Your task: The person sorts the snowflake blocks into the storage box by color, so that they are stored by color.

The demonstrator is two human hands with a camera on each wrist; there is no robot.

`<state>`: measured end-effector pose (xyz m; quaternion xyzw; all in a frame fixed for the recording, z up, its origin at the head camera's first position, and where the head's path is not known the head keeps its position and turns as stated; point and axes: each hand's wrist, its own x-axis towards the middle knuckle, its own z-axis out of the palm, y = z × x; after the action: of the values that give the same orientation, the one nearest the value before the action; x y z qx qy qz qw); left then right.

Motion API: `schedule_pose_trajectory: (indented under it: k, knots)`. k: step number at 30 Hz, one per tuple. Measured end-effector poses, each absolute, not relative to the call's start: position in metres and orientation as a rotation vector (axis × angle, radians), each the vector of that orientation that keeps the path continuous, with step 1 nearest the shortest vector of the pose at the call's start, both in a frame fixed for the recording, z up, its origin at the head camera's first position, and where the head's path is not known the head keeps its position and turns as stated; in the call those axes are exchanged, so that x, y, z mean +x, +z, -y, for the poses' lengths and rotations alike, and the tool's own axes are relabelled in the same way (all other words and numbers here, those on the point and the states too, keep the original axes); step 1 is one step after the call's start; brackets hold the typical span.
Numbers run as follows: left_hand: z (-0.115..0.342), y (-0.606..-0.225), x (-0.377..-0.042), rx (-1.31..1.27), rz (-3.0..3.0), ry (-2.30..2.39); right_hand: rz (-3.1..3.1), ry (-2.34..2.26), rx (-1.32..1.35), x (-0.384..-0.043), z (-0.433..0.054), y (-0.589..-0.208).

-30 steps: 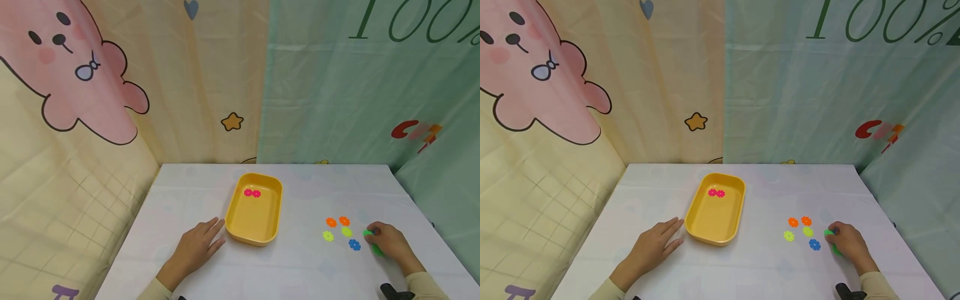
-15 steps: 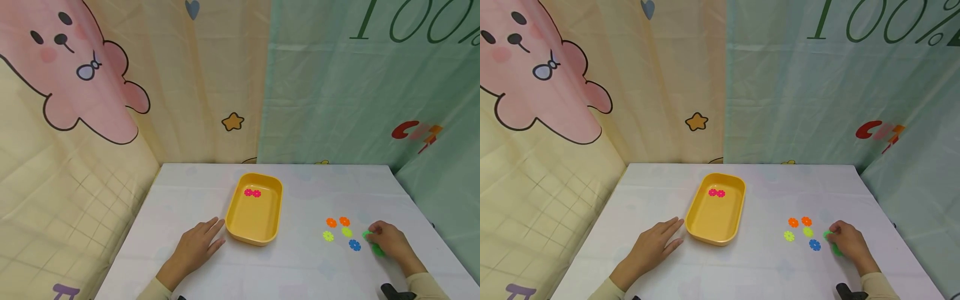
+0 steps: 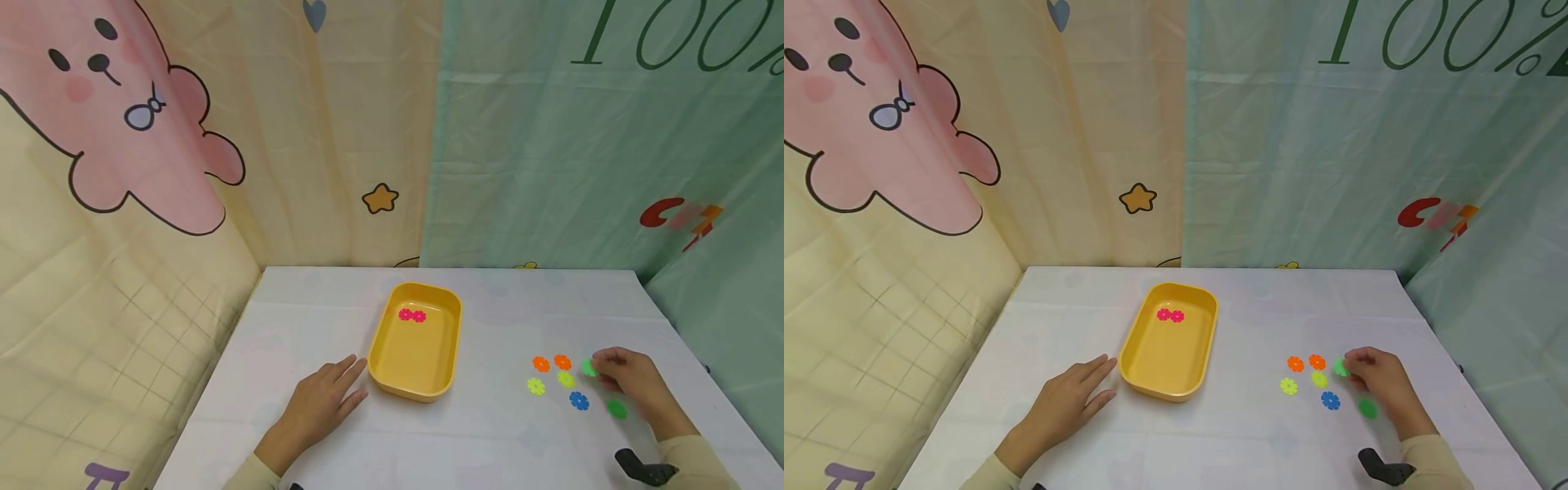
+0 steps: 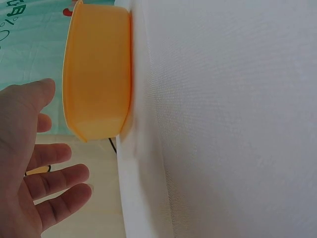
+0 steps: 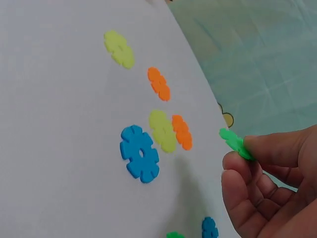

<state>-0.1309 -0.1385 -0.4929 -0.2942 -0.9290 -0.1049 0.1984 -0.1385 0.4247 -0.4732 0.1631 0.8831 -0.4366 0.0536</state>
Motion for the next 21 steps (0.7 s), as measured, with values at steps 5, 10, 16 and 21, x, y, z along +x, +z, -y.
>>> schedule_pose_trajectory:
  k: [5, 10, 16, 21]
  knots:
    - [0.139, -0.492, -0.13, -0.82, 2.606, -0.306, -2.687, -1.38, 0.489, -0.144, -0.412, -0.469]
    - [0.139, -0.491, -0.13, -0.821, 2.606, -0.307, -2.666, -1.475, 0.467, -0.151, -0.402, -0.461]
    - [0.14, -0.492, -0.13, -0.82, 2.582, -0.302, -2.64, -1.57, 0.414, -0.16, -0.393, -0.452]
    - [0.141, -0.491, -0.13, -0.827, 2.571, -0.304, -2.63, -1.595, 0.399, -0.167, -0.387, -0.445]
